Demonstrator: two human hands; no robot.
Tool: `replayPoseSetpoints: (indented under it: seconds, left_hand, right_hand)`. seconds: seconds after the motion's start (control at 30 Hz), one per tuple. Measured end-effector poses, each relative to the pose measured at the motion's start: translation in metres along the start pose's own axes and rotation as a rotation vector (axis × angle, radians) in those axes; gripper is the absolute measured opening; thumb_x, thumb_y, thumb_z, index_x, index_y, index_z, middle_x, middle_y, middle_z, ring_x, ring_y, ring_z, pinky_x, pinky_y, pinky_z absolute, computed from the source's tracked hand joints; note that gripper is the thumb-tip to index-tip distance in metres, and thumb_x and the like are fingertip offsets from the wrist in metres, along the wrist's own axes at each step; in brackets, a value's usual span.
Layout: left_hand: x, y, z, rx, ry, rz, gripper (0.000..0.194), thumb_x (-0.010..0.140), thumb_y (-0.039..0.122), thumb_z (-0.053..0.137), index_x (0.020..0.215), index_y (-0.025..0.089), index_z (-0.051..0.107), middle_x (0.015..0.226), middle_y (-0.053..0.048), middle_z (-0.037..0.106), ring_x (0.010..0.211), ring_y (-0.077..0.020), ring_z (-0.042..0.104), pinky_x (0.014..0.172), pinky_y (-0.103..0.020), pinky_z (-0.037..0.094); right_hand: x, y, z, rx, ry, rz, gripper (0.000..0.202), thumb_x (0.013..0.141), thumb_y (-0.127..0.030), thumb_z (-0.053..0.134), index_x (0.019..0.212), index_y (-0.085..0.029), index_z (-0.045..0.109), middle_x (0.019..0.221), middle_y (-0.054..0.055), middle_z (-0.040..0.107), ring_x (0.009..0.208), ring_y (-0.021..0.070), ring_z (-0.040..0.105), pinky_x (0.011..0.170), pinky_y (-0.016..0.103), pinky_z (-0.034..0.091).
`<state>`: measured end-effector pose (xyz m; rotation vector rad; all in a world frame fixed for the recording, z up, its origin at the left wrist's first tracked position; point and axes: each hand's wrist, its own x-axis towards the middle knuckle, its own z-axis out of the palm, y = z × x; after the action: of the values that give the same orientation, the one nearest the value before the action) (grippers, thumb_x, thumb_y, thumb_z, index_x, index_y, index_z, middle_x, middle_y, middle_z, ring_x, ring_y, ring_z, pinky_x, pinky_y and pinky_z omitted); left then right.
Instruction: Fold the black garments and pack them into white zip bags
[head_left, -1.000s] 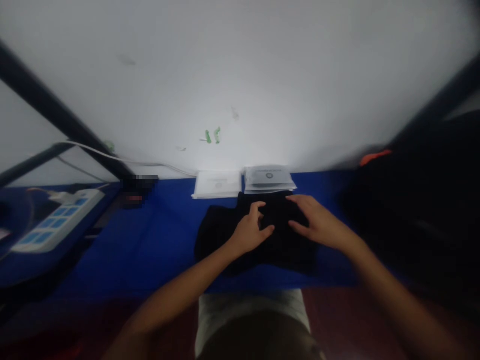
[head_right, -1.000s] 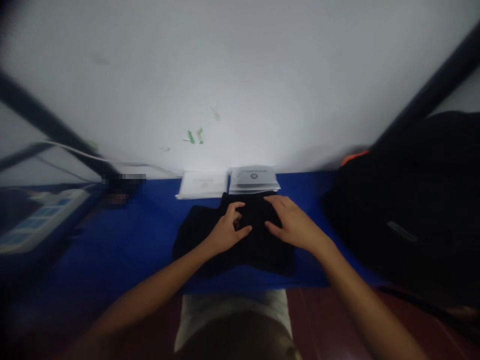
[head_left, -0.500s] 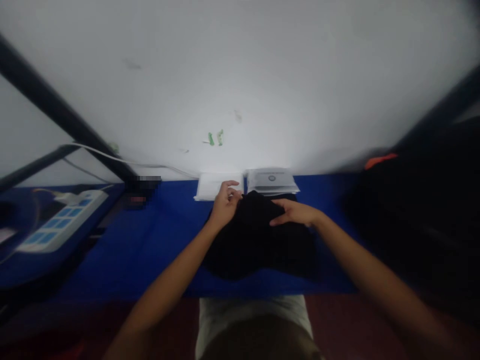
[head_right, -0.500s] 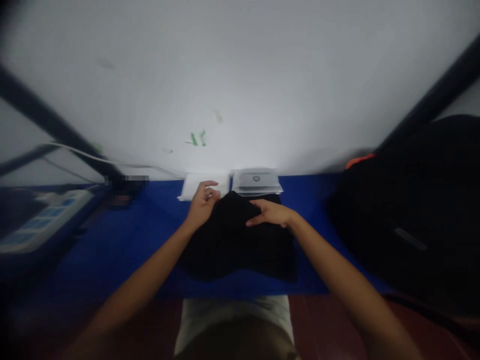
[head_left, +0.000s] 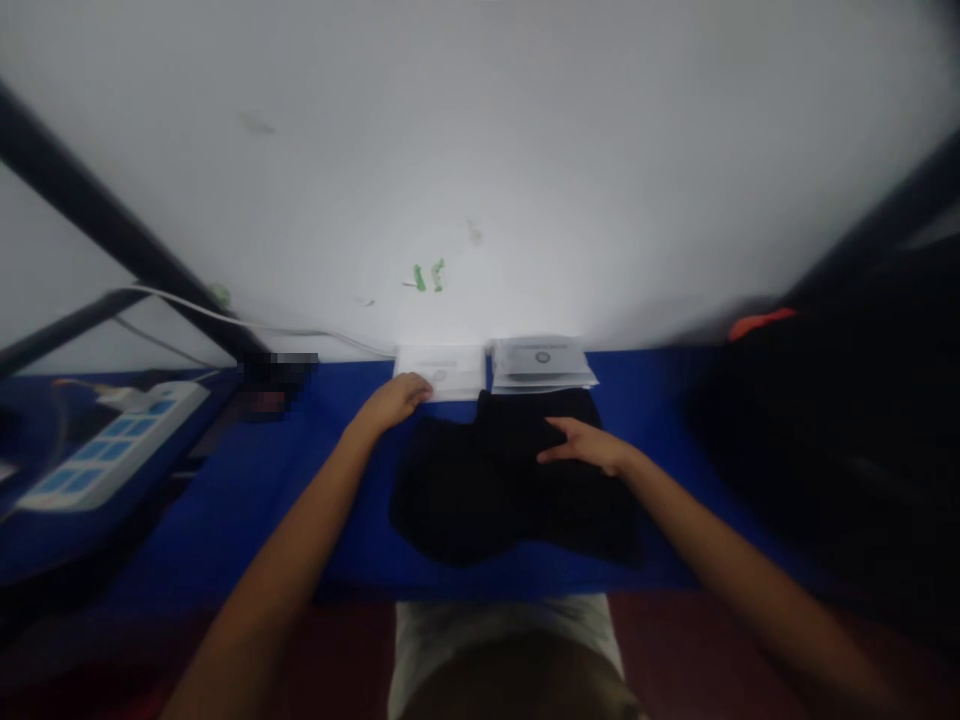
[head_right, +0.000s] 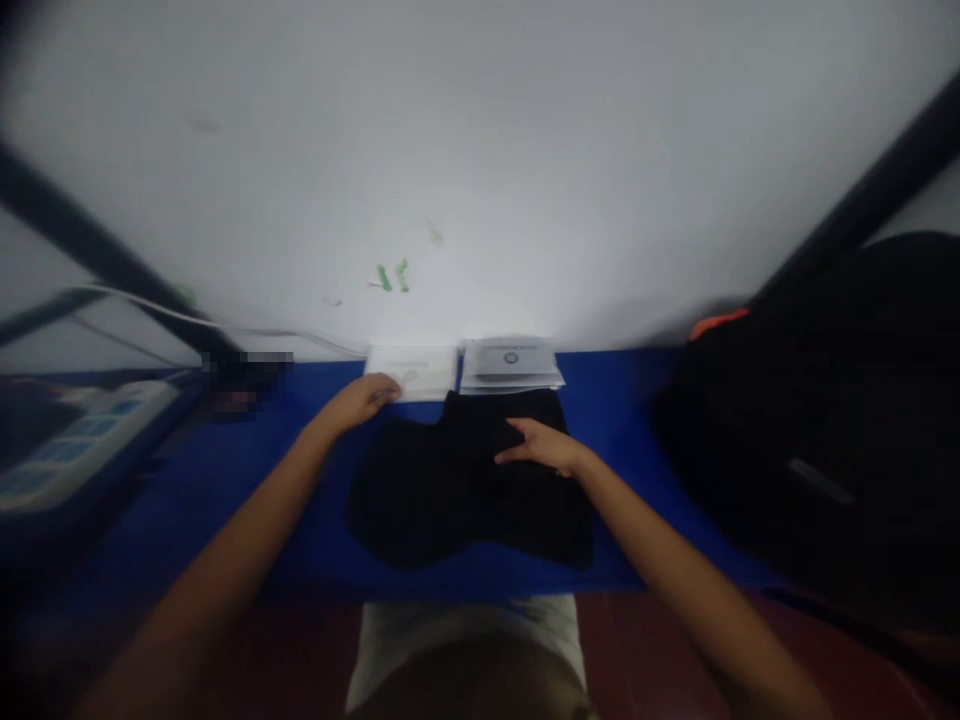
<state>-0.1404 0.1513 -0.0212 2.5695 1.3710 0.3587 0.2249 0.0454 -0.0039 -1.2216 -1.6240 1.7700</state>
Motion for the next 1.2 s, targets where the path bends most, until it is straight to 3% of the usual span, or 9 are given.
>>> replayPoseSetpoints:
  seconds: [0.13, 0.23, 0.4, 0.53, 0.73, 0.9, 1.03, 1.1, 1.2]
  left_hand:
    - [-0.001, 0.003, -0.001, 0.055, 0.034, -0.041, 0.027, 0.092, 0.023, 0.043, 0.11, 0.019, 0.063, 0.115, -0.011, 0.066, 0.107, -0.0242, 0.06, 0.093, -0.036, 0.044]
    - [-0.006, 0.015, -0.007, 0.097, 0.074, -0.072, 0.034, 0.095, 0.023, 0.038, 0.123, 0.023, 0.056, 0.119, -0.01, 0.062, 0.1, -0.0233, 0.062, 0.085, -0.034, 0.046]
    - [-0.018, 0.051, -0.018, 0.301, 0.02, -0.089, 0.028, 0.092, 0.018, 0.039, 0.104, 0.021, 0.064, 0.112, -0.01, 0.056, 0.082, -0.021, 0.061, 0.066, -0.031, 0.044]
    - [-0.024, 0.076, -0.026, 0.355, 0.052, -0.147, 0.018, 0.089, 0.022, 0.05, 0.102, 0.018, 0.061, 0.108, -0.012, 0.055, 0.093, -0.0259, 0.058, 0.064, -0.03, 0.044]
    - [-0.036, 0.127, -0.033, 0.404, 0.135, -0.15, 0.024, 0.08, 0.028, 0.067, 0.099, 0.017, 0.057, 0.107, -0.014, 0.054, 0.101, -0.0309, 0.053, 0.06, -0.029, 0.044]
    - [-0.043, 0.171, -0.029, 0.369, 0.158, -0.121, 0.014, 0.079, 0.025, 0.062, 0.089, 0.017, 0.058, 0.095, -0.012, 0.056, 0.092, -0.0283, 0.054, 0.056, -0.028, 0.042]
    - [-0.049, 0.183, -0.021, 0.29, 0.228, -0.104, 0.006, 0.08, 0.024, 0.055, 0.077, 0.018, 0.056, 0.086, -0.01, 0.056, 0.082, -0.0238, 0.055, 0.052, -0.027, 0.038]
    - [-0.052, 0.185, -0.015, 0.253, 0.296, -0.044, 0.009, 0.08, 0.024, 0.053, 0.073, 0.019, 0.055, 0.082, -0.008, 0.056, 0.077, -0.0215, 0.054, 0.053, -0.028, 0.038]
    - [-0.053, 0.187, -0.002, 0.202, 0.409, 0.106, 0.016, 0.083, 0.024, 0.049, 0.069, 0.018, 0.055, 0.076, -0.007, 0.054, 0.072, -0.0194, 0.051, 0.054, -0.028, 0.039]
  right_hand:
    - [0.0, 0.001, 0.001, 0.011, 0.024, -0.012, 0.052, 0.066, -0.027, 0.082, 0.116, -0.022, 0.067, 0.106, 0.003, 0.073, 0.098, 0.0244, 0.068, 0.089, 0.039, 0.055]
    - [-0.001, 0.003, 0.003, 0.056, 0.061, -0.001, 0.052, 0.065, -0.029, 0.083, 0.115, -0.021, 0.068, 0.104, 0.004, 0.074, 0.099, 0.0258, 0.068, 0.091, 0.041, 0.055]
    - [-0.002, 0.005, 0.004, 0.128, 0.17, 0.06, 0.044, 0.07, -0.039, 0.081, 0.109, -0.023, 0.07, 0.106, 0.007, 0.074, 0.097, 0.0262, 0.069, 0.088, 0.039, 0.057]
    - [-0.001, 0.005, 0.005, 0.14, 0.164, 0.029, 0.047, 0.07, -0.036, 0.08, 0.113, -0.022, 0.068, 0.114, 0.007, 0.071, 0.103, 0.025, 0.068, 0.094, 0.039, 0.054]
    - [-0.016, -0.012, 0.02, 0.298, 0.159, -0.152, 0.054, 0.066, -0.027, 0.082, 0.117, -0.023, 0.063, 0.108, 0.003, 0.072, 0.096, 0.0215, 0.069, 0.091, 0.038, 0.053]
    - [-0.023, -0.022, 0.045, 0.302, 0.304, -0.215, 0.044, 0.072, -0.033, 0.078, 0.112, -0.023, 0.063, 0.105, 0.003, 0.072, 0.093, 0.0217, 0.069, 0.087, 0.038, 0.054]
    - [-0.022, -0.009, 0.053, 0.133, 0.472, -0.194, 0.041, 0.073, -0.035, 0.077, 0.108, -0.02, 0.063, 0.103, 0.005, 0.071, 0.094, 0.023, 0.067, 0.088, 0.039, 0.053]
    - [-0.024, -0.006, 0.053, 0.134, 0.462, -0.175, 0.041, 0.073, -0.034, 0.076, 0.108, -0.02, 0.063, 0.103, 0.005, 0.071, 0.093, 0.0224, 0.067, 0.087, 0.038, 0.053]
    - [-0.027, -0.008, 0.056, 0.208, 0.304, -0.125, 0.041, 0.07, -0.03, 0.078, 0.108, -0.019, 0.064, 0.099, 0.003, 0.072, 0.09, 0.0205, 0.067, 0.083, 0.034, 0.052]
